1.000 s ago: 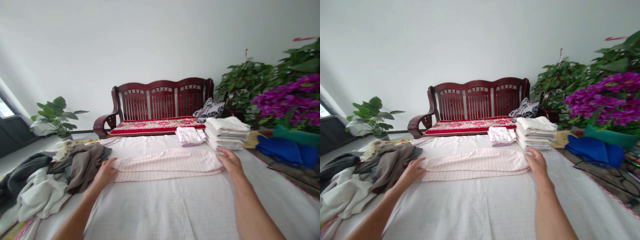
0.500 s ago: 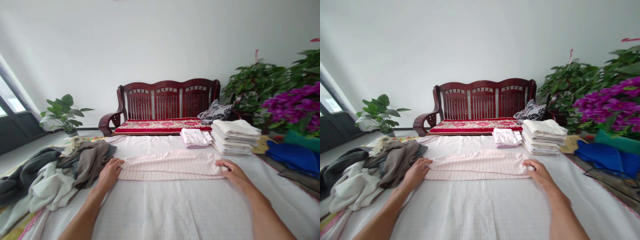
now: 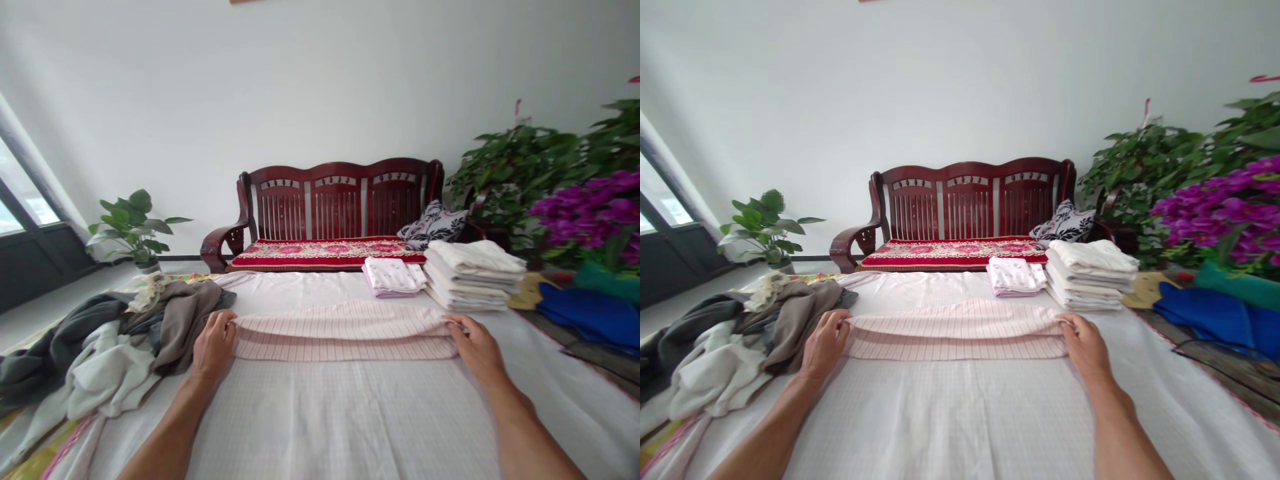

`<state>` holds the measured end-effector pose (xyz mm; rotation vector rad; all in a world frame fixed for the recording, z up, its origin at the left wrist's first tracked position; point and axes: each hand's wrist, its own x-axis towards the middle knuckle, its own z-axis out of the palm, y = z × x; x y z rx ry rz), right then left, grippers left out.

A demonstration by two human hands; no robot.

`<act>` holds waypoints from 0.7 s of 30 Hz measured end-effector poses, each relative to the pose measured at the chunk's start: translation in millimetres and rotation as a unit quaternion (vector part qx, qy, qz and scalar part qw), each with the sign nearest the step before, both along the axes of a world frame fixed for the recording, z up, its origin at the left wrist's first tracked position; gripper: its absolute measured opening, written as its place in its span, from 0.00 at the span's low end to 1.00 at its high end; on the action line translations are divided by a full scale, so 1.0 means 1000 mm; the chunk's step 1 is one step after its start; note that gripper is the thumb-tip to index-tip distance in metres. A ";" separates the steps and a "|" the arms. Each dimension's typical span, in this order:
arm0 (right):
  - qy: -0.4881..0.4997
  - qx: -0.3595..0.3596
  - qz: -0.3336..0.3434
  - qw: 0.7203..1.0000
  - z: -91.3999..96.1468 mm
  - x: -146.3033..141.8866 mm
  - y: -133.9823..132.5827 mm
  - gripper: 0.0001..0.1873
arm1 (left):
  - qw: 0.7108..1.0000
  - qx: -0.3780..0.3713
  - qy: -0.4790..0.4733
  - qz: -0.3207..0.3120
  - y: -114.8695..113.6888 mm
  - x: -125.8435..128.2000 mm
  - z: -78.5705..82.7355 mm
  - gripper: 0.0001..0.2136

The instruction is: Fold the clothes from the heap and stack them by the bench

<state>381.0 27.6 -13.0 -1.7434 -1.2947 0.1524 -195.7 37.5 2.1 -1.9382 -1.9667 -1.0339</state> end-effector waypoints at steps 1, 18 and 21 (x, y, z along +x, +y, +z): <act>0.017 0.002 -0.009 1.000 0.001 -0.001 -0.002 0.20 | 1.000 0.002 -0.011 -0.023 -0.002 -0.002 0.000 0.11; 0.035 0.016 0.038 0.999 -0.006 0.008 -0.008 0.13 | 0.988 -0.104 -0.023 -0.111 -0.008 -0.020 -0.008 0.11; 0.018 -0.003 -0.012 1.000 -0.004 0.009 -0.010 0.13 | 0.992 -0.116 -0.024 -0.044 -0.009 -0.021 -0.007 0.11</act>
